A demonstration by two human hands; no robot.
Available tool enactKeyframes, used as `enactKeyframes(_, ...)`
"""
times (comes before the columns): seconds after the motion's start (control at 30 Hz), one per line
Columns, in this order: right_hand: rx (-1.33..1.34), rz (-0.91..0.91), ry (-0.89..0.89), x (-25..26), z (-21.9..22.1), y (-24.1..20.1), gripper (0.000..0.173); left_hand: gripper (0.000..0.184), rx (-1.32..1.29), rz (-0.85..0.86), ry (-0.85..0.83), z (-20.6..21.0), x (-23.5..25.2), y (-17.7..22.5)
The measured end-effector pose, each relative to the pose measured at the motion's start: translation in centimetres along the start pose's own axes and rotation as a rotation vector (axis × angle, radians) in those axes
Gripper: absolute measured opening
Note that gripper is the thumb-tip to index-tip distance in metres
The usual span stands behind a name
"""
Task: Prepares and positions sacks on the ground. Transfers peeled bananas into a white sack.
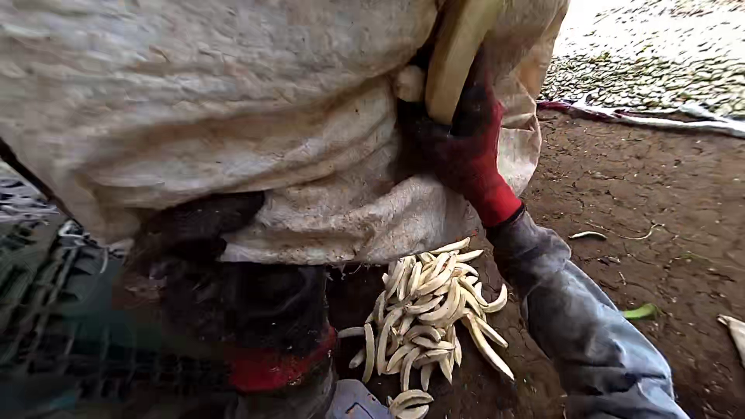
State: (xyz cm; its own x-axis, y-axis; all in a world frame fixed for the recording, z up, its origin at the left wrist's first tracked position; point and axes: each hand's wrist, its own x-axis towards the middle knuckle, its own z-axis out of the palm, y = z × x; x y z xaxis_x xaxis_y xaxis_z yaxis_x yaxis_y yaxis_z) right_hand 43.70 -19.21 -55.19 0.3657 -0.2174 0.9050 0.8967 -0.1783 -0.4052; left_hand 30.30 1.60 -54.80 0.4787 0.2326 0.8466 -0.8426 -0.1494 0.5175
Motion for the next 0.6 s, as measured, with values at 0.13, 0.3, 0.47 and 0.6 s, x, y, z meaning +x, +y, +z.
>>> enactKeyframes(0.13, -0.451, 0.306, -0.769, 2.4, -4.5, 1.5, 0.064, 0.025, -0.061, -0.583, 0.103, 0.4, -1.3, -4.8)
enactKeyframes(0.3, -0.889, 0.73, -1.279, -6.0, -8.9, 6.4, 0.088, 0.044, 0.754, -1.135, -0.317, -2.5, -8.1, -14.2)
enactKeyframes(0.47, -0.3, 1.256, -1.54, -7.5, -10.4, 0.6, 0.02, 0.071, 1.072, -0.889, -0.706, -2.2, -8.6, -17.2)
enactKeyframes(0.6, -0.56, 1.284, -2.029, -17.8, -9.9, -0.5, 0.048, 0.08, 0.96, -0.552, -0.908, 3.1, -6.3, -15.6)
